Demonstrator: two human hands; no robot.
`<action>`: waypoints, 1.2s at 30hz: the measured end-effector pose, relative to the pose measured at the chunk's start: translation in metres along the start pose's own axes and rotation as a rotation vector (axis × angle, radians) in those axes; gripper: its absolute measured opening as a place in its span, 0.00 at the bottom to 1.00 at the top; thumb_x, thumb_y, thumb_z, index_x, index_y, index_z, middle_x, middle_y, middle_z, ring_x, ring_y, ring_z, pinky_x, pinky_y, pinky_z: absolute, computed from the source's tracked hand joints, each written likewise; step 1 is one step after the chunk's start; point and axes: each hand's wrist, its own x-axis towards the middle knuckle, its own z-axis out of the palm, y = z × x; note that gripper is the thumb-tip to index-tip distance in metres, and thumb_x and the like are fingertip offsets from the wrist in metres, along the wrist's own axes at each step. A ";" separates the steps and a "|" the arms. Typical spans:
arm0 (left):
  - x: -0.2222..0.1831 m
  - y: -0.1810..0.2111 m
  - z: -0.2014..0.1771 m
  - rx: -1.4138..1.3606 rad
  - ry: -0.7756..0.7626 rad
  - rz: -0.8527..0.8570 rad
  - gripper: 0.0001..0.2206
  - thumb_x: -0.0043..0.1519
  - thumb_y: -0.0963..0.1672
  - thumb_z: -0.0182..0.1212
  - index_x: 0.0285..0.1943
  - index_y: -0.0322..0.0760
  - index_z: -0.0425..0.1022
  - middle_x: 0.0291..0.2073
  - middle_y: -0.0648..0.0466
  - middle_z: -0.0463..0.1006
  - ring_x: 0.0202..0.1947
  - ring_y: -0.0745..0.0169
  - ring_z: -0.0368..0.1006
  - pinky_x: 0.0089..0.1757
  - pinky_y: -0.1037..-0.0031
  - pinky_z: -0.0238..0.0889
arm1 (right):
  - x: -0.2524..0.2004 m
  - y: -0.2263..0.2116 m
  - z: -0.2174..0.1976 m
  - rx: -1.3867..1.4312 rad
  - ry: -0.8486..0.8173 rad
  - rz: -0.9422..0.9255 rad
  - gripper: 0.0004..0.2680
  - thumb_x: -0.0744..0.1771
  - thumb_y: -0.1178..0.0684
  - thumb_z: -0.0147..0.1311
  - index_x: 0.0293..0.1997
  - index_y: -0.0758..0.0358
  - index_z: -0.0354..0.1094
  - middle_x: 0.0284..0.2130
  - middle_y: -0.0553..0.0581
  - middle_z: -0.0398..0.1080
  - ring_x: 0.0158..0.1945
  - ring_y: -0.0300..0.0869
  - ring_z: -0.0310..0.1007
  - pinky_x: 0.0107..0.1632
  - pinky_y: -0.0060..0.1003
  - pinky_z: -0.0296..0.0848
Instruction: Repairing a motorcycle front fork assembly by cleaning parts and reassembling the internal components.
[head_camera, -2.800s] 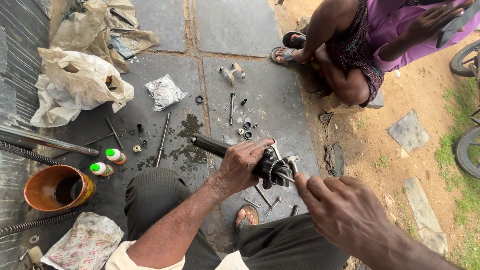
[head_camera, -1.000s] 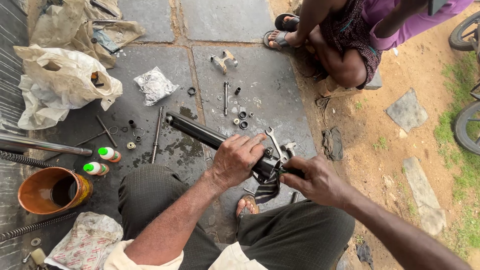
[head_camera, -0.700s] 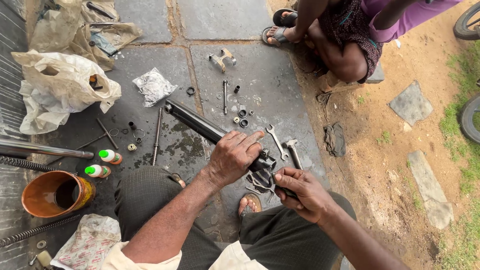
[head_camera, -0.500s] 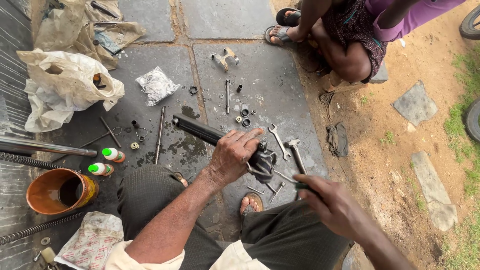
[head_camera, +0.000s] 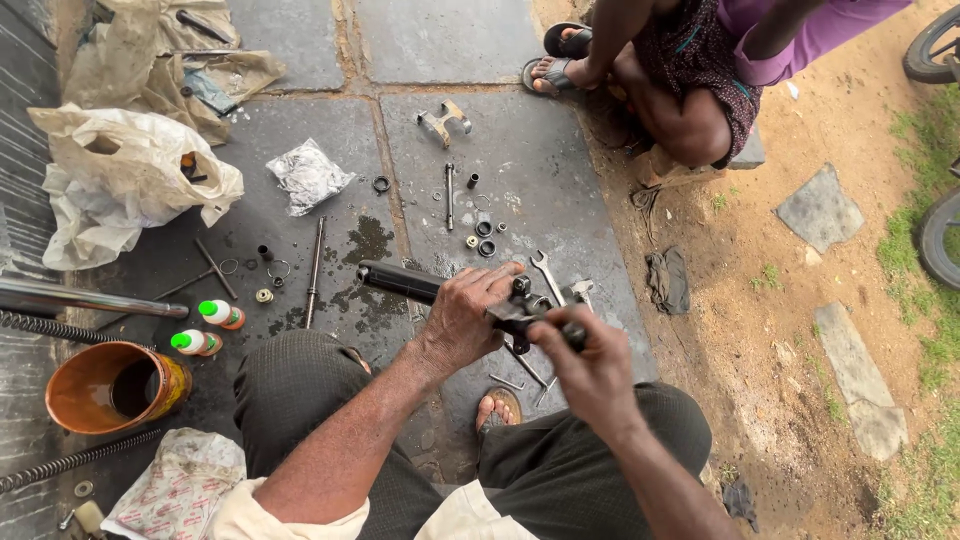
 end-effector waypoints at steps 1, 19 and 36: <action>0.000 -0.001 -0.001 0.008 -0.006 0.008 0.23 0.47 0.35 0.69 0.53 0.25 0.72 0.54 0.43 0.79 0.51 0.49 0.79 0.51 0.59 0.71 | 0.002 -0.008 -0.006 0.166 0.055 0.150 0.04 0.66 0.54 0.61 0.38 0.63 0.71 0.20 0.52 0.68 0.18 0.36 0.64 0.19 0.31 0.65; 0.006 0.002 -0.002 -0.241 0.057 -0.082 0.31 0.48 0.36 0.71 0.63 0.34 0.69 0.41 0.48 0.82 0.46 0.54 0.81 0.54 0.62 0.74 | 0.018 -0.030 -0.102 0.250 0.232 0.322 0.06 0.65 0.59 0.60 0.45 0.64 0.73 0.38 0.57 0.77 0.36 0.41 0.80 0.37 0.39 0.85; 0.002 0.003 -0.003 -0.115 -0.063 -0.128 0.19 0.45 0.40 0.73 0.42 0.31 0.68 0.28 0.44 0.77 0.32 0.45 0.79 0.36 0.60 0.76 | 0.056 -0.047 -0.039 -0.338 -0.442 -0.403 0.11 0.62 0.60 0.61 0.47 0.67 0.71 0.40 0.62 0.70 0.36 0.52 0.77 0.36 0.43 0.77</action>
